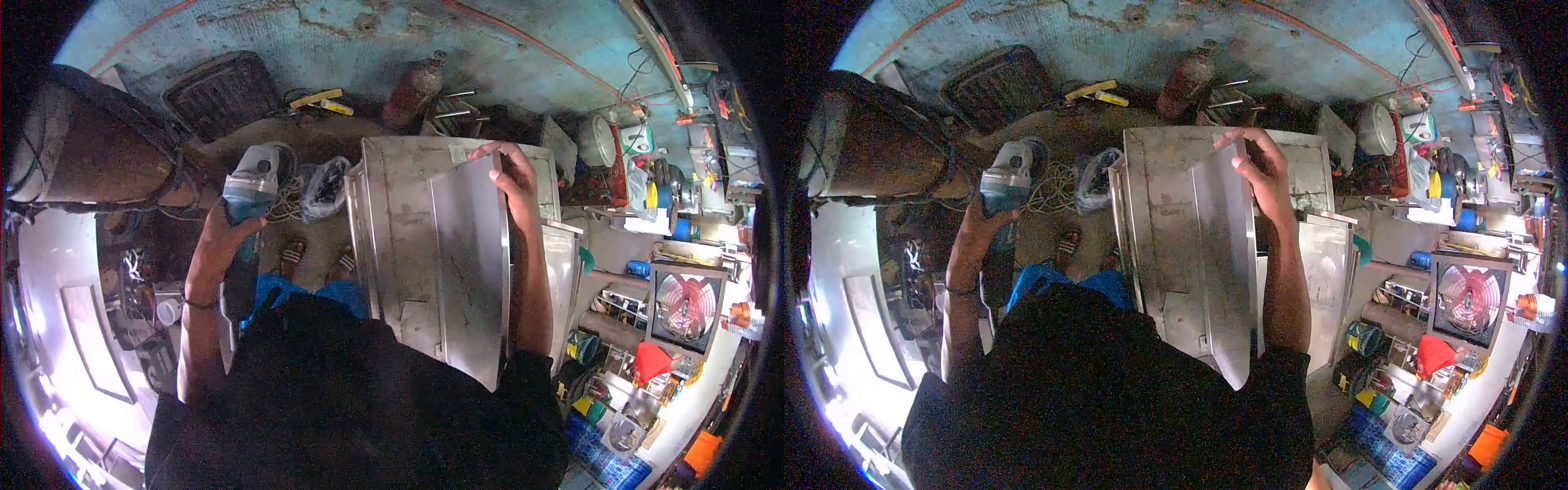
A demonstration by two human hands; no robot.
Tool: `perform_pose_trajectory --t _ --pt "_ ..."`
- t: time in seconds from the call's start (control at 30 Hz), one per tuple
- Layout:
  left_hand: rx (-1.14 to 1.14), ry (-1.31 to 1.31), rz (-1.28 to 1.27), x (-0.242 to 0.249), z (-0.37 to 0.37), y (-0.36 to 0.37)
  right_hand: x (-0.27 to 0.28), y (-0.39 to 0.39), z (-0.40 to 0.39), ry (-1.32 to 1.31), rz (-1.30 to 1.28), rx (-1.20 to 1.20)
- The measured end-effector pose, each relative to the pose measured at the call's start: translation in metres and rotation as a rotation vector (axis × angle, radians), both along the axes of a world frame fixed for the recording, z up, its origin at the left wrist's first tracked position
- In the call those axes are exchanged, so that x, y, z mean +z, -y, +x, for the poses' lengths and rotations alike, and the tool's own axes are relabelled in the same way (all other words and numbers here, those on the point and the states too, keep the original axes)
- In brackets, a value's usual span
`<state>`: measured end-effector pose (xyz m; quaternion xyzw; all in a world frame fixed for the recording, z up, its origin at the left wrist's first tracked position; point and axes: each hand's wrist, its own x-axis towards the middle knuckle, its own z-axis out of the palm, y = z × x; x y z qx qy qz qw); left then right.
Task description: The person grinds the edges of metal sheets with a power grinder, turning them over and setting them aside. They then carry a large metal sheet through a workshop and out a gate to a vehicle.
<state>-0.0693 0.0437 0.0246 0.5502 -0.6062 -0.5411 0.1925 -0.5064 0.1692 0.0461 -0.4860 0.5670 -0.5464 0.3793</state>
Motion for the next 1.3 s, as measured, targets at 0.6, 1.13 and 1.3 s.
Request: perform_pose_trajectory --t 0.6,1.13,1.3 --pt "-0.043 -0.05 0.028 0.007 -0.018 0.002 0.008 -0.002 -0.019 0.0 0.043 -0.099" --pt "-0.258 0.061 -0.101 -0.024 0.0 0.033 0.049 -0.133 0.139 -1.485 0.732 -0.53" --pt "-0.229 0.09 0.032 -0.029 -0.009 0.049 0.025 -0.14 0.155 -1.394 0.707 -0.707"
